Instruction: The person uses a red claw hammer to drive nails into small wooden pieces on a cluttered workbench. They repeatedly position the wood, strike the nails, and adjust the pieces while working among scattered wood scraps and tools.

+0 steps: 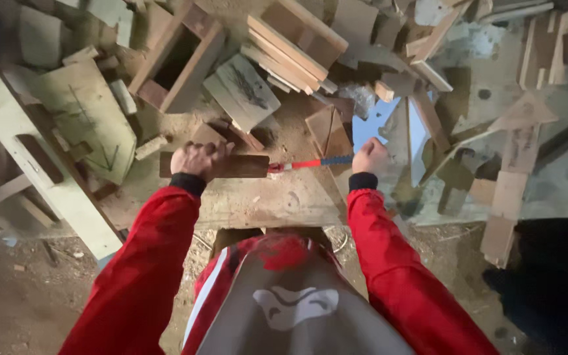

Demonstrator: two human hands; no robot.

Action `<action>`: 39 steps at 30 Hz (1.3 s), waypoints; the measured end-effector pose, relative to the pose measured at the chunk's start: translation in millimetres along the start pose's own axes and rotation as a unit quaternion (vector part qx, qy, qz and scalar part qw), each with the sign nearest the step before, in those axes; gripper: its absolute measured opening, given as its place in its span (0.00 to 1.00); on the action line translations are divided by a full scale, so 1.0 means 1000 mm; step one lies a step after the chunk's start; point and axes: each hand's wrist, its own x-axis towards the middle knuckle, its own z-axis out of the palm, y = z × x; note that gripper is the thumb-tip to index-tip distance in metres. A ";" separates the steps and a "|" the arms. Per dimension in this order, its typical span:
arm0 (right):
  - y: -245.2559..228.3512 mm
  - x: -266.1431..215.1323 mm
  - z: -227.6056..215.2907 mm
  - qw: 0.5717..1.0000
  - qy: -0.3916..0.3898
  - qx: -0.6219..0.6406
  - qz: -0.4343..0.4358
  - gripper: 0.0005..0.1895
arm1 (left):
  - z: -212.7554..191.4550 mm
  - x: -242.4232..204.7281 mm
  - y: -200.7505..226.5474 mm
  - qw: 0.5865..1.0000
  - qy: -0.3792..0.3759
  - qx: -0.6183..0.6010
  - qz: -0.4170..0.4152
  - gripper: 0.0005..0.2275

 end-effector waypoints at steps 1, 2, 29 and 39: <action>-0.011 0.004 -0.007 0.999 0.000 -0.032 -0.044 0.07 | -0.003 -0.002 0.003 1.000 -0.003 -0.014 -0.025 0.09; -0.023 0.006 -0.016 0.994 0.000 -0.064 -0.087 0.07 | -0.007 -0.005 0.005 0.998 -0.010 -0.028 -0.054 0.08; -0.076 -0.180 -0.086 0.865 -0.478 -0.085 -0.128 0.19 | 0.097 -0.193 0.116 0.919 -0.093 -0.231 -0.306 0.18; -0.121 -0.211 -0.108 0.696 -0.630 0.204 0.276 0.09 | 0.062 -0.186 0.129 0.869 -0.160 -0.340 -0.320 0.37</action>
